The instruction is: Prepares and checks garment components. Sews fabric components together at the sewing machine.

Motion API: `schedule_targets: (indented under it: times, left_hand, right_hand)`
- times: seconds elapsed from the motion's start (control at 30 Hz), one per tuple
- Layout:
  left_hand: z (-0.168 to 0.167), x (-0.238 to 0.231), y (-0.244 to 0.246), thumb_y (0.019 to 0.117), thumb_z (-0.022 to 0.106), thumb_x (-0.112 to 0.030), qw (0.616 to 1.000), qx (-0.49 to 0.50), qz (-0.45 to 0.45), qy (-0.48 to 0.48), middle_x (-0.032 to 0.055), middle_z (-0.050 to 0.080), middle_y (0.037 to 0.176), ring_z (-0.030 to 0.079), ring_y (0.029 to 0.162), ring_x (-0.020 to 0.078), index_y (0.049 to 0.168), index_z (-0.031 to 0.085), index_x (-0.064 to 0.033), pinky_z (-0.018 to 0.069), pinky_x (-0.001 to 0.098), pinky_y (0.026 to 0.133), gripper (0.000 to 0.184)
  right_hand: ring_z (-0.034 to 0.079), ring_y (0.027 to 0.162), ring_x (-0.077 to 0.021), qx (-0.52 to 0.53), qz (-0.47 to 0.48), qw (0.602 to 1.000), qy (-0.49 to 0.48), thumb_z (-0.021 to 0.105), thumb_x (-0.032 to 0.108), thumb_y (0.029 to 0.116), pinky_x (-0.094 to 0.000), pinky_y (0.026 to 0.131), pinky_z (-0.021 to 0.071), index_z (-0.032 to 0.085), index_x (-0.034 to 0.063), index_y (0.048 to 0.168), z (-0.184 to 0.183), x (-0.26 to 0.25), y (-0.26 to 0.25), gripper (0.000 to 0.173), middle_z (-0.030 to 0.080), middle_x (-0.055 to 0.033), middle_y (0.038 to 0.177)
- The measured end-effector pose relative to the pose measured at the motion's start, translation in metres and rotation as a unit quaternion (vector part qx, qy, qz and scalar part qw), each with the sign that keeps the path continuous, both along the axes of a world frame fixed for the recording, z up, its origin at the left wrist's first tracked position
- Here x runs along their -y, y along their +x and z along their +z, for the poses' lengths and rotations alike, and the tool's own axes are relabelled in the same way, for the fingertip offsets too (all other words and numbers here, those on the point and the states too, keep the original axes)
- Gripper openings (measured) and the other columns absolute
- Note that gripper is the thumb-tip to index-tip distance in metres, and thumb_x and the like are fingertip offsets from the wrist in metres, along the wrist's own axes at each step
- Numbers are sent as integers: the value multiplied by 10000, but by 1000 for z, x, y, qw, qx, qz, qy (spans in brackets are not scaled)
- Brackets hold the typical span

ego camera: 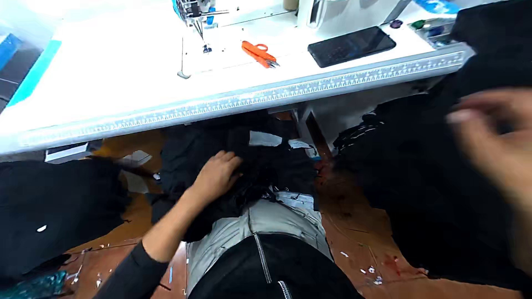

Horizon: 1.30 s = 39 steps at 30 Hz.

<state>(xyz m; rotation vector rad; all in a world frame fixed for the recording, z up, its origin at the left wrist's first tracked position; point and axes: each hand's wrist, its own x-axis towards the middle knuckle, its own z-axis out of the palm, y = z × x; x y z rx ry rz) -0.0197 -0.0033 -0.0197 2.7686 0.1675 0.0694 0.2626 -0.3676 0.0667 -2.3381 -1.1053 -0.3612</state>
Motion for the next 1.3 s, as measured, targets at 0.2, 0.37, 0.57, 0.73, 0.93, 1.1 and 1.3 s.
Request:
schedule_targets:
  times: [0.2, 0.37, 0.57, 0.73, 0.93, 1.1, 1.3]
  left_hand:
    - [-23, 32, -76, 865, 638, -101, 986, 164, -28, -20, 47, 697, 847, 688, 843, 217, 911, 754, -85, 587, 395, 773, 126]
    - [6, 2, -130, 907, 563, -163, 977, 199, 71, 41, 44, 710, 867, 685, 852, 193, 906, 768, -89, 583, 382, 769, 218]
    - [29, -14, -133, 881, 663, -47, 983, 88, 152, 47, 159, 728, 1013, 701, 972, 359, 1049, 766, -11, 557, 589, 852, 200]
    - [70, 49, -61, 969, 600, -223, 930, 362, 13, -67, 90, 707, 1075, 656, 1063, 160, 1040, 705, -44, 543, 323, 931, 220]
    - [71, 80, -5, 981, 605, -73, 885, 358, -77, -289, 53, 648, 835, 611, 750, 53, 1043, 646, 38, 539, 195, 712, 134]
    - [96, 63, -19, 1013, 593, -181, 840, 191, -104, -497, -11, 579, 792, 539, 666, 12, 978, 565, -48, 455, 150, 577, 140]
    - [88, 65, -24, 996, 597, -33, 853, 320, -88, -402, 13, 586, 858, 573, 758, 11, 1009, 578, -1, 515, 147, 691, 39]
  right_hand:
    - [641, 1168, -403, -166, 178, 970, -26, 631, 256, 994, -612, 1014, 477, 638, -11, 1309, -96, -145, -48, 413, 681, -217, 1231]
    - [588, 1236, -388, -258, 265, 920, -129, 881, 325, 771, -607, 1038, 451, 533, 63, 1444, -89, -167, -47, 802, 607, -210, 1351]
    - [691, 990, -286, -82, 272, 959, 16, 543, -22, 824, -466, 902, 547, 747, 18, 1019, -83, -132, -85, 284, 731, -121, 988]
    - [677, 1068, -52, -142, 318, 916, 197, 573, 190, 1004, -293, 1065, 517, 680, 60, 990, -59, -124, -116, 169, 710, 19, 987]
    - [630, 877, 73, -251, 336, 857, 299, 637, 286, 1007, -101, 772, 538, 657, 261, 1124, -17, -130, -146, 121, 665, 187, 994]
    - [666, 897, 0, -329, 393, 818, 261, 769, 227, 889, -147, 782, 578, 646, 218, 1116, -11, -139, -144, 258, 687, 112, 1012]
    - [644, 799, -4, -504, 469, 686, 235, 699, 28, 831, -146, 705, 561, 572, 175, 1136, -23, -138, -155, 361, 656, 36, 940]
